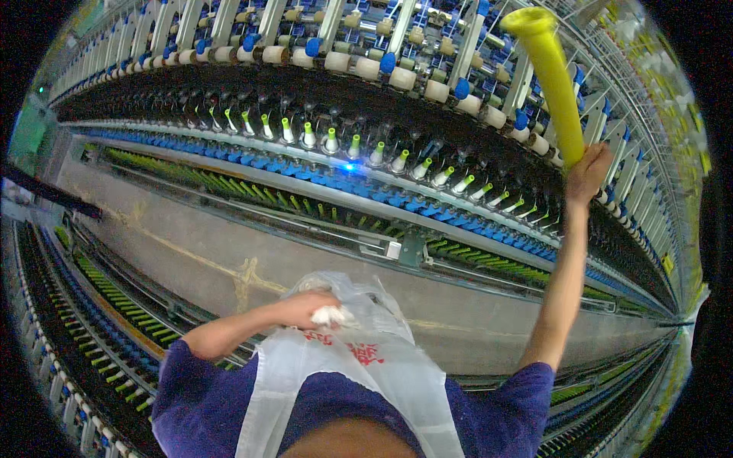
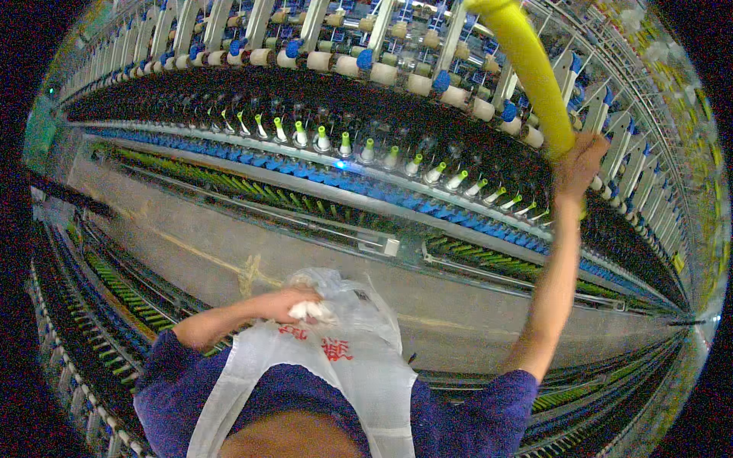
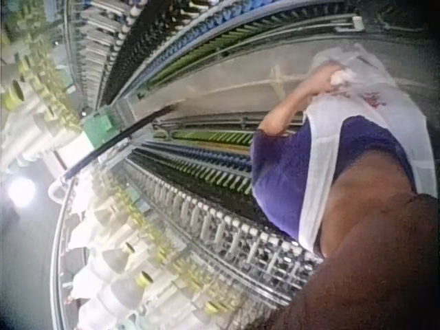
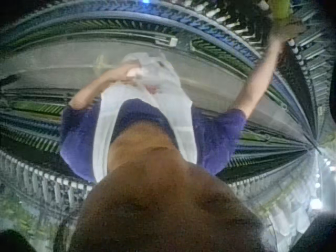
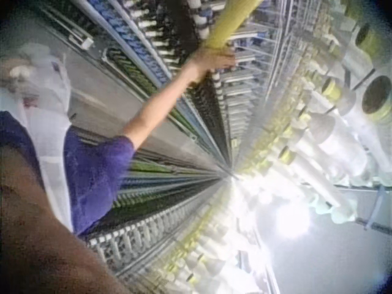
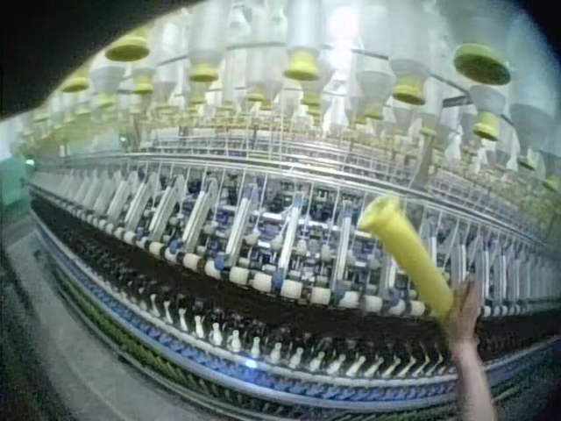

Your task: The person threads white yarn through a textile machine, replacing empty yellow bobbins with full ones and guiding the thread through multiple guides and rollers. The person also removes and carries away several empty yellow bobbins and continues threading additional spindles along the machine.

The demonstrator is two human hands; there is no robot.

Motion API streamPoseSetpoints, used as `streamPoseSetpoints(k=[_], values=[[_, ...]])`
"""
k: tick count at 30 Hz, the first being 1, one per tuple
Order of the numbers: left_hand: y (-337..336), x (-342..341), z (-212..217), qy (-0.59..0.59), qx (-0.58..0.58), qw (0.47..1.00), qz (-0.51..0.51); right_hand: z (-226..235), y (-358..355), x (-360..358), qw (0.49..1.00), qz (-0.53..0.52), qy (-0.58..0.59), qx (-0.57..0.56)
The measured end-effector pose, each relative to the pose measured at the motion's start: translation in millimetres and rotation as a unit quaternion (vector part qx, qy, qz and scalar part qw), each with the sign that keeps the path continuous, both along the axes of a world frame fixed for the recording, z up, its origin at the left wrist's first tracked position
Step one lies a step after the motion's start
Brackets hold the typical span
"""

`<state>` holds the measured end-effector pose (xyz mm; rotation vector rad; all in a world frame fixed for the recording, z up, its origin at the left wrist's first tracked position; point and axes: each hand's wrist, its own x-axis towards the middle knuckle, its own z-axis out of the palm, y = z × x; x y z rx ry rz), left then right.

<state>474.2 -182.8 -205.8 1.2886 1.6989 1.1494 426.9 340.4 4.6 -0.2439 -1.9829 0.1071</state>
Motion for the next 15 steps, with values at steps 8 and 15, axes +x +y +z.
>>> streamPoseSetpoints(k=[8,15], values=[[-7,12,-73,-0.041,-0.322,0.944,0.056,-67,205,-67,0.968,-0.144,-0.198,0.056],[17,34,-183,0.245,-0.17,0.924,0.24,-56,118,-1,0.981,0.15,-0.048,-0.117]])
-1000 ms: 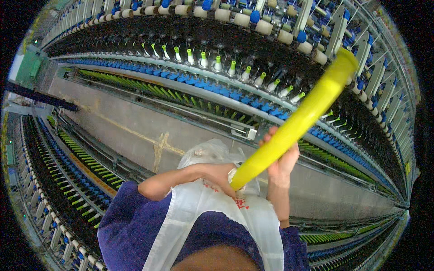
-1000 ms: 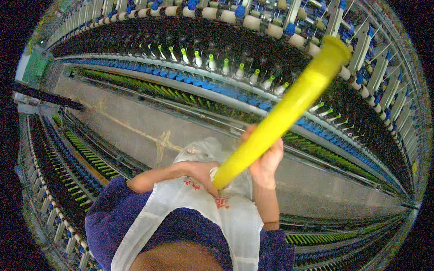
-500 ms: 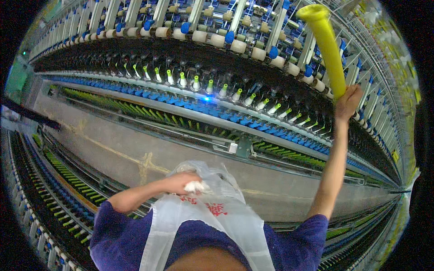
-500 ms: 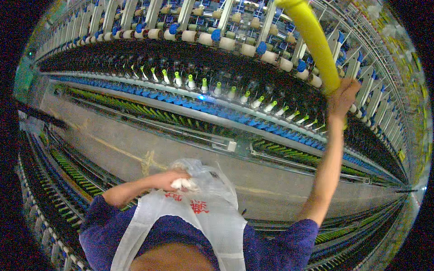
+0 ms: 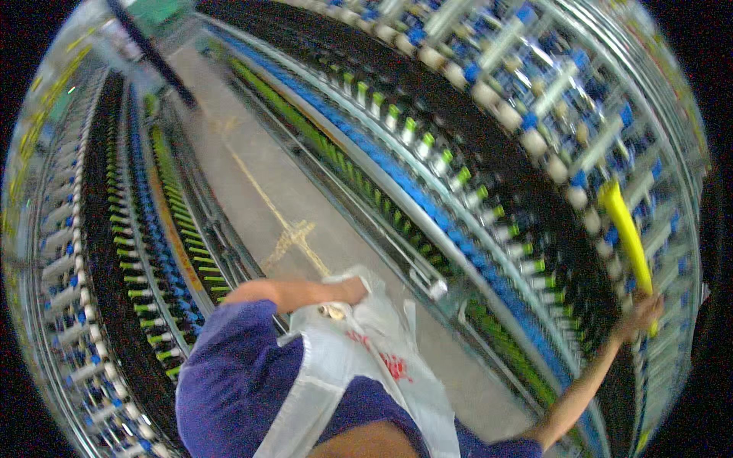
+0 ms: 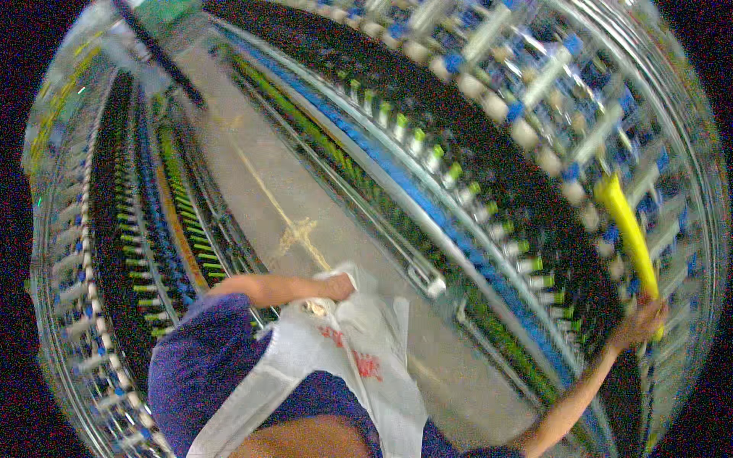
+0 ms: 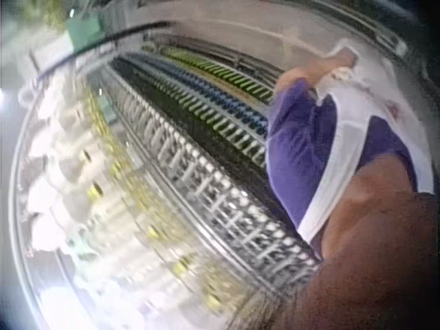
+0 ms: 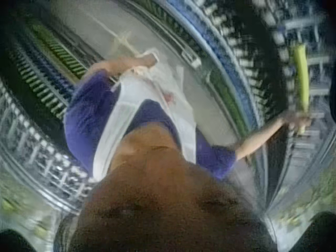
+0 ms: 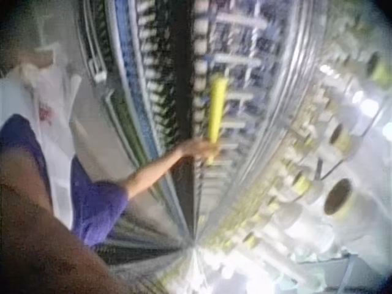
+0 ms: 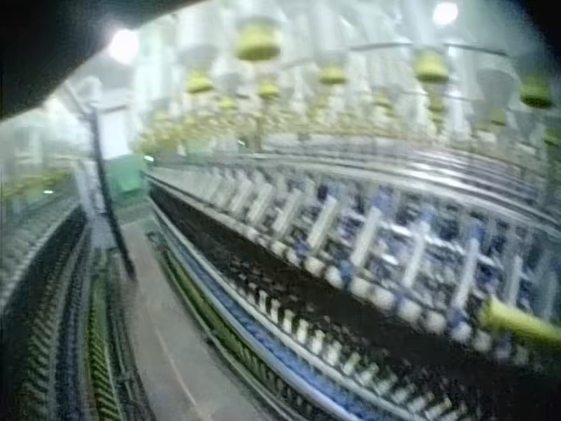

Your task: The person threads white yarn through a textile machine, replacing empty yellow bobbins with full ones and guiding the thread through multiple guides and rollers. The person also removes and carries away several empty yellow bobbins and continues threading additional spindles along the machine.

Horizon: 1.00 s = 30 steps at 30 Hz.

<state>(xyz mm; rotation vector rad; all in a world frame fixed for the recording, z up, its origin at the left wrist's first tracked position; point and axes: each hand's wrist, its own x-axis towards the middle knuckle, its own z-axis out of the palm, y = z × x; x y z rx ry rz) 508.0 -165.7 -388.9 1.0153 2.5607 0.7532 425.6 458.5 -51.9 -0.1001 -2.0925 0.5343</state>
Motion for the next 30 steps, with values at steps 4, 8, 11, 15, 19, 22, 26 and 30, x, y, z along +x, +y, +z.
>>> streamPoseSetpoints(k=[4,8,11,15,19,22,26,30], values=[[1,-27,24,-0.354,0.011,0.925,-0.14,14,-164,119,0.797,0.253,-0.429,-0.343],[20,-101,95,-0.25,-0.001,0.938,-0.242,16,-276,140,0.381,0.251,-0.782,-0.424],[41,-150,145,-0.138,0.072,0.986,-0.059,-1,-308,119,0.386,0.311,-0.736,-0.461],[66,-187,177,-0.017,0.033,0.996,-0.078,-34,-300,82,0.41,0.358,-0.696,-0.468],[60,-204,171,0.009,0.08,0.99,-0.116,-63,-326,52,0.474,0.333,-0.749,-0.322],[45,-218,157,-0.013,0.081,0.992,-0.1,-71,-381,28,0.583,0.32,-0.747,-0.008],[34,-233,146,-0.003,0.06,0.995,-0.083,-66,-439,-2,0.644,0.272,-0.651,0.296],[29,-240,148,-0.029,0.008,0.994,-0.101,-50,-459,-32,0.562,0.295,-0.709,0.309]])
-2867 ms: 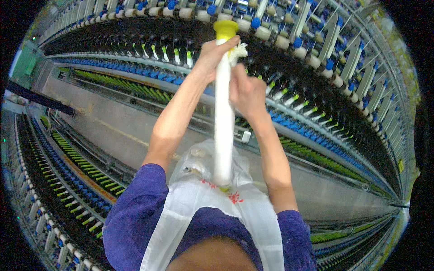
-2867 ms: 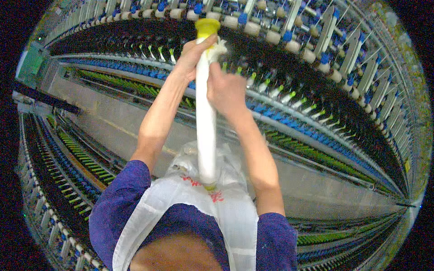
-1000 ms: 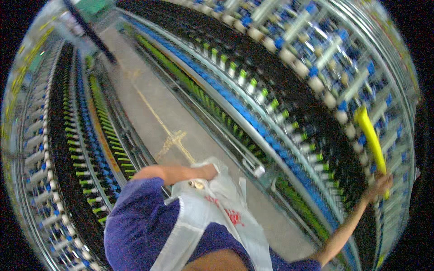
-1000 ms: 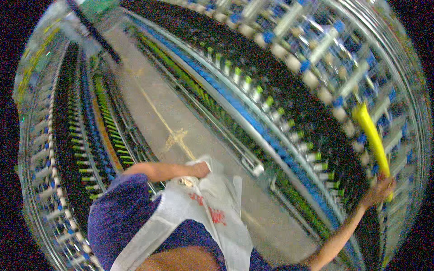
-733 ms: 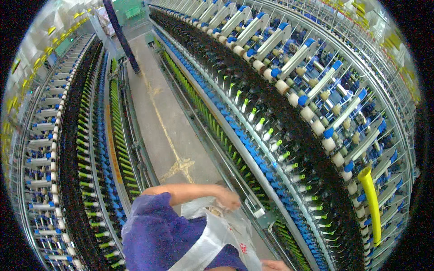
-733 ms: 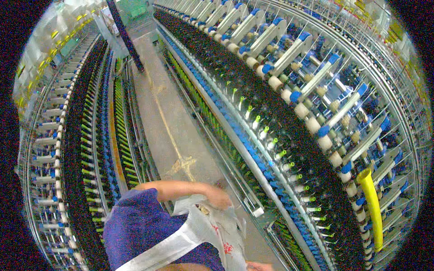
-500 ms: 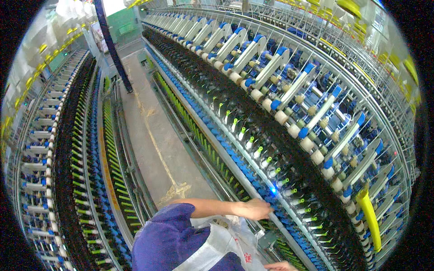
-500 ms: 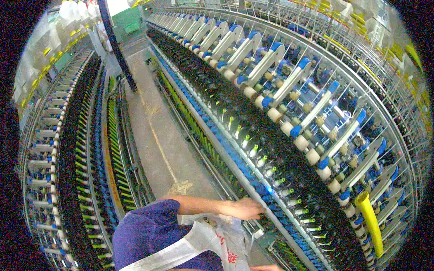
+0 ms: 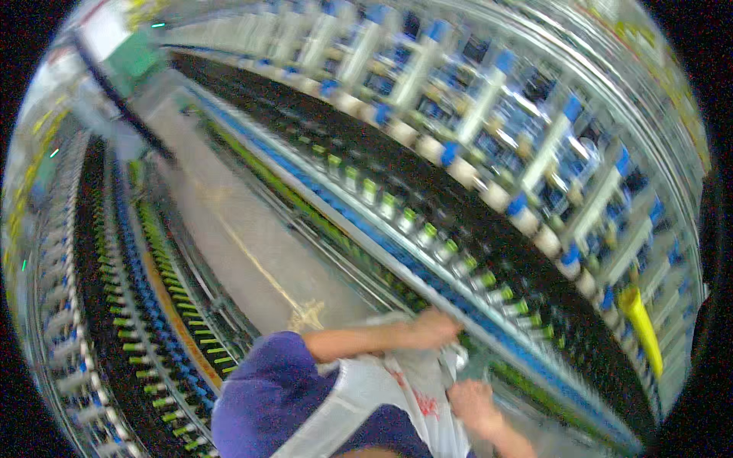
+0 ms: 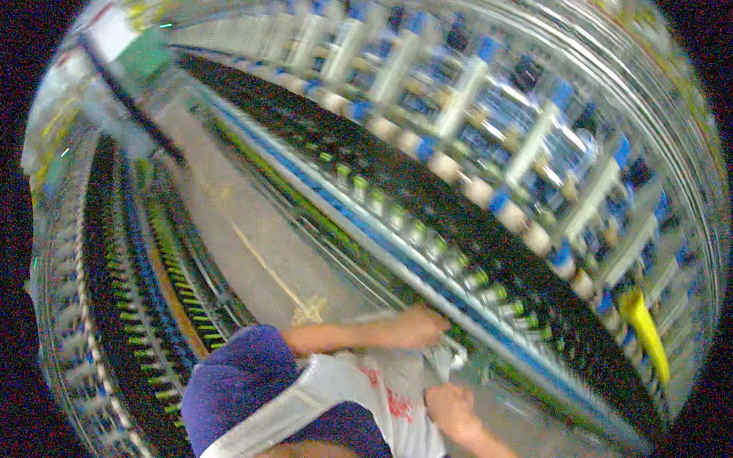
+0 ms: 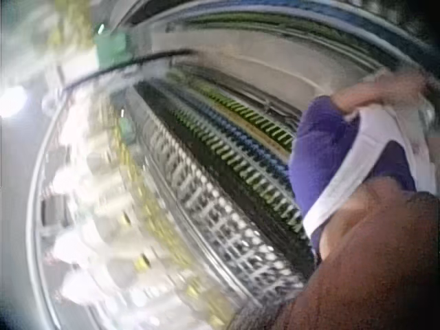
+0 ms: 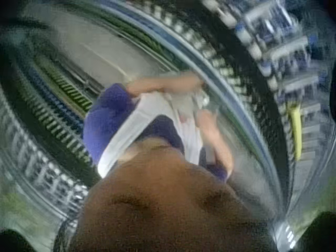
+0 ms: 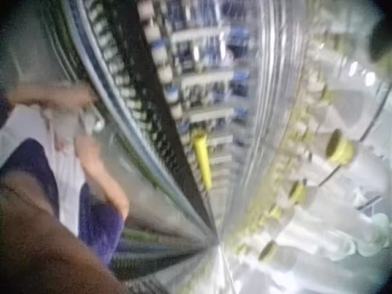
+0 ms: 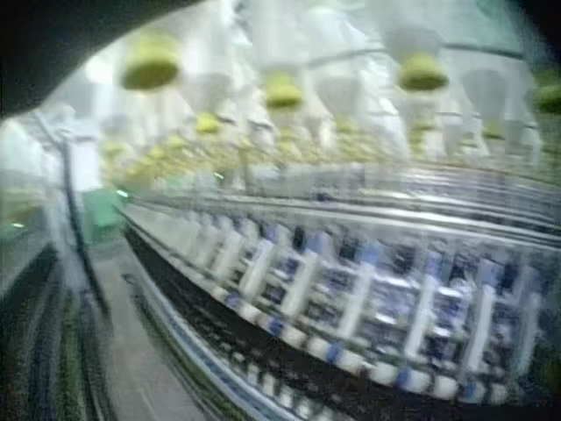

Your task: The person threads white yarn through a textile machine, replacing empty yellow bobbins with full ones and guiding the thread through multiple guides and rollers. The person also removes and carries away several empty yellow bobbins and continues threading additional spindles along the machine.

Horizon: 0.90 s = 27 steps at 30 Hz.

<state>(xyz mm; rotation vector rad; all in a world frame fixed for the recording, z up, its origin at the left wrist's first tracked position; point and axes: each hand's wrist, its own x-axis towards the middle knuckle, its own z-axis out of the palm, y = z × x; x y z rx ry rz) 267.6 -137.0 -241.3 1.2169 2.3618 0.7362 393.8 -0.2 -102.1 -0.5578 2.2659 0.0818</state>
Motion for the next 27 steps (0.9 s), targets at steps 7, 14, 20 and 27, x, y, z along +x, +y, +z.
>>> streamPoseSetpoints(k=[7,14,20,27], values=[[-23,0,-15,-0.044,0.033,0.996,0.074,28,25,-33,0.972,-0.102,-0.034,-0.208],[-25,2,-41,-0.047,-0.038,0.994,0.094,-182,67,-86,0.673,-0.573,-0.137,-0.447],[-4,9,-34,-0.072,-0.074,0.99,0.101,-460,41,-95,0.69,-0.555,0.107,-0.452],[3,6,-36,-0.072,0.006,0.993,0.097,-569,27,-136,0.795,-0.469,0.264,-0.28]])
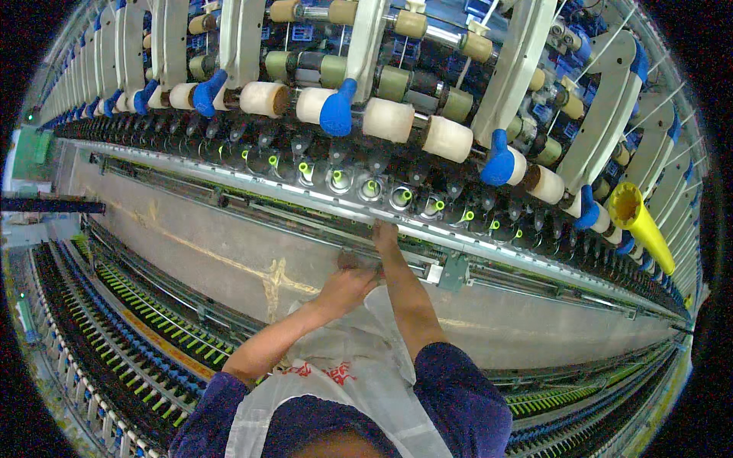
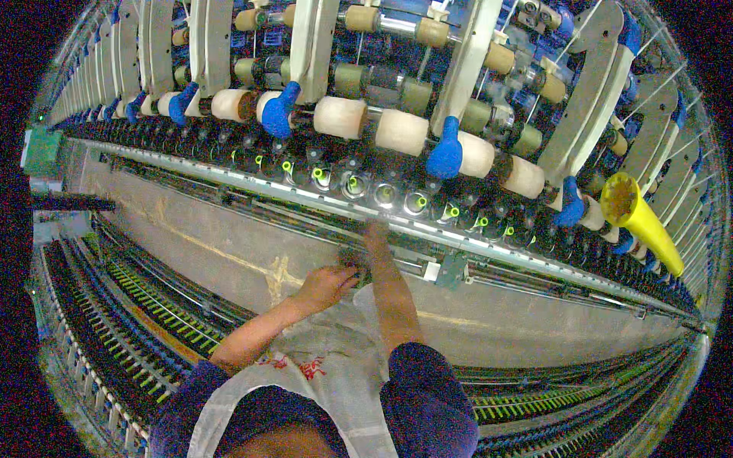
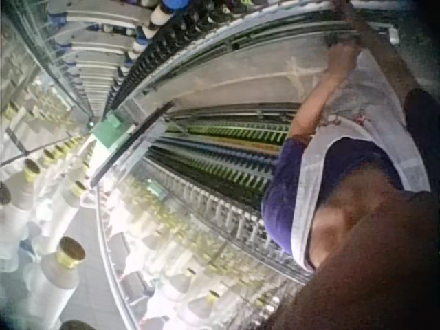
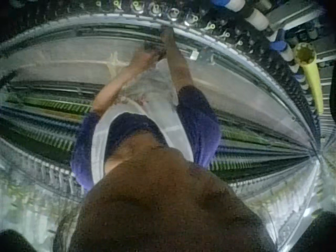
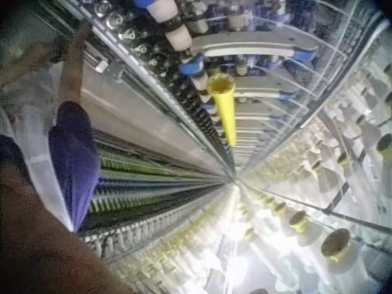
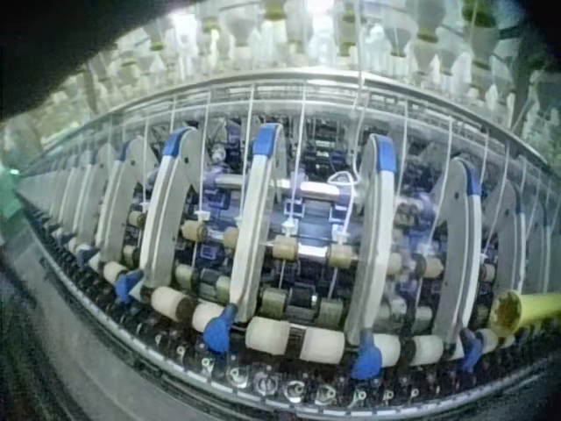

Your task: The person threads white yarn through a textile machine, replacing empty yellow bobbins with full ones and guiding the thread through multiple guides and rollers. The person also removes and carries away several empty yellow bobbins and continues threading additional spindles along the machine.

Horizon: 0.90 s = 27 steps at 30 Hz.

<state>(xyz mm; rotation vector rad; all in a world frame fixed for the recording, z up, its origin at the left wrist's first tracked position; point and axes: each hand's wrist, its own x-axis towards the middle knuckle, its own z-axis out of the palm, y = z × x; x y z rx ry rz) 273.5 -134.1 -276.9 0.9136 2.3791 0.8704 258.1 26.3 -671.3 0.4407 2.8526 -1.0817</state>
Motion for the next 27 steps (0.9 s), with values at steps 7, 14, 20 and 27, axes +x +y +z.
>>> streamPoseSetpoints(k=[7,14,20,27], values=[[65,-36,-31,0.008,0.172,0.979,0.111,52,12,10,0.971,-0.037,0.167,-0.169],[131,-94,-63,-0.077,0.222,0.955,0.181,207,11,55,0.766,-0.217,-0.233,-0.558],[121,-93,40,0.033,0.367,0.925,0.094,344,23,91,0.872,-0.248,-0.038,-0.42],[62,-95,158,-0.504,0.643,0.575,0.051,483,11,114,0.917,-0.11,0.294,-0.245]])
